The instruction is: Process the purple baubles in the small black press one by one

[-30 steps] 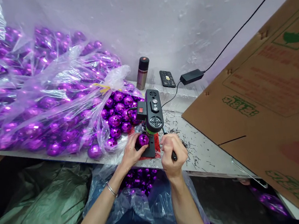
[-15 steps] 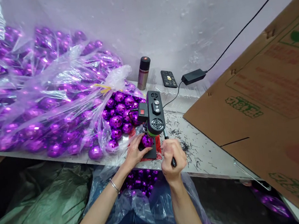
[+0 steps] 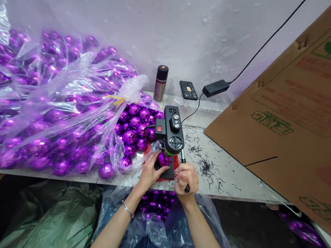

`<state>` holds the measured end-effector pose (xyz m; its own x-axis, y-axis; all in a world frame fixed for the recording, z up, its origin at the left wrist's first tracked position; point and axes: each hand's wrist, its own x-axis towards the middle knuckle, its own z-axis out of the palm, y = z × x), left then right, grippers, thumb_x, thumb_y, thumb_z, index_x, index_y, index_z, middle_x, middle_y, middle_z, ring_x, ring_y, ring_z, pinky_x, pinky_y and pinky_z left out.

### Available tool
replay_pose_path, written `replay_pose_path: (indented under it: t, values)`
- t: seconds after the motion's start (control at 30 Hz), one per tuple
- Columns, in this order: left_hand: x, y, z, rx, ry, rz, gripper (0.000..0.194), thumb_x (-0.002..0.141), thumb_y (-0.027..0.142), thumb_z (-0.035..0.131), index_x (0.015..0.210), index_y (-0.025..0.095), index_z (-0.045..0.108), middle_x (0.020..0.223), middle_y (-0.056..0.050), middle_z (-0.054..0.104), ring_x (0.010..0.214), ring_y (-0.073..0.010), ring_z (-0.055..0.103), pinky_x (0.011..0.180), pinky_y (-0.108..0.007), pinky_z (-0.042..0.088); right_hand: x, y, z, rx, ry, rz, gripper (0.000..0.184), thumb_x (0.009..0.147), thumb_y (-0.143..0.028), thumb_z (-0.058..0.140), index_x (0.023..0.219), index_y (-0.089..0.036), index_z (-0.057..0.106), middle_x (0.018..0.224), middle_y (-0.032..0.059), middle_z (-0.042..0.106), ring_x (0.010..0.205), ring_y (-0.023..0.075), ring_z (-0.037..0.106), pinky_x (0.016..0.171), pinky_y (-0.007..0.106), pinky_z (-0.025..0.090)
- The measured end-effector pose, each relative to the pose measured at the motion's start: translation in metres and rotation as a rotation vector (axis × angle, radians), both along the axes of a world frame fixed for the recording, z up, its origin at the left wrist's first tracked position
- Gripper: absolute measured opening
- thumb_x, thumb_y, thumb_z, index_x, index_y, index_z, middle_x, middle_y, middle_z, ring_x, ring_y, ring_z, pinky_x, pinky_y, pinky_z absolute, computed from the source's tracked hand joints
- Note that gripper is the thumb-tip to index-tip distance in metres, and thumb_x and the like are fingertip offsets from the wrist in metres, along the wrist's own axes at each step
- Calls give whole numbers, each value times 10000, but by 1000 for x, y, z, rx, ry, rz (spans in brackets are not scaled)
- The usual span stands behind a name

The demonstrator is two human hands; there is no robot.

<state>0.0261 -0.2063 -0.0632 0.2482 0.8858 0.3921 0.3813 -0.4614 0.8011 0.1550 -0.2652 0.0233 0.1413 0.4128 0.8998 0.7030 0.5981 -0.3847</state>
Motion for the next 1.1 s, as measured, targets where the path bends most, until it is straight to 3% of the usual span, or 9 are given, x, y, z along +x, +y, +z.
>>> replay_pose_path:
  t: [0.77,0.9,1.0,1.1]
  values:
    - [1,2,-1,-44,-25,-19,618,842,411,813,1379,203,588,1369,-160,680,1293,-331,641,1107,-552,507,2,2,-21,9,60,32,331,1053,-218,345,747,-225,472,744,-12,560,660,122,567,682,314,496]
    - [2,3,-1,-51,-38,-22,616,831,401,821,1367,199,595,1346,-157,689,1274,-326,654,1092,-535,523,4,3,-26,21,-14,46,323,1044,-202,365,738,-224,467,742,-20,554,664,116,582,692,303,509]
    - [3,5,0,-49,-38,-27,612,825,384,825,1361,196,597,1343,-159,689,1277,-330,652,1099,-547,516,2,5,-16,34,6,30,347,1039,-196,359,708,-224,459,700,-22,531,625,118,551,627,288,470]
    - [4,6,2,-56,-37,-20,624,823,381,826,1372,203,589,1359,-161,681,1295,-336,643,1111,-560,506,-2,7,14,7,130,-3,344,1016,-140,397,686,-219,456,662,-22,508,607,118,520,575,278,398]
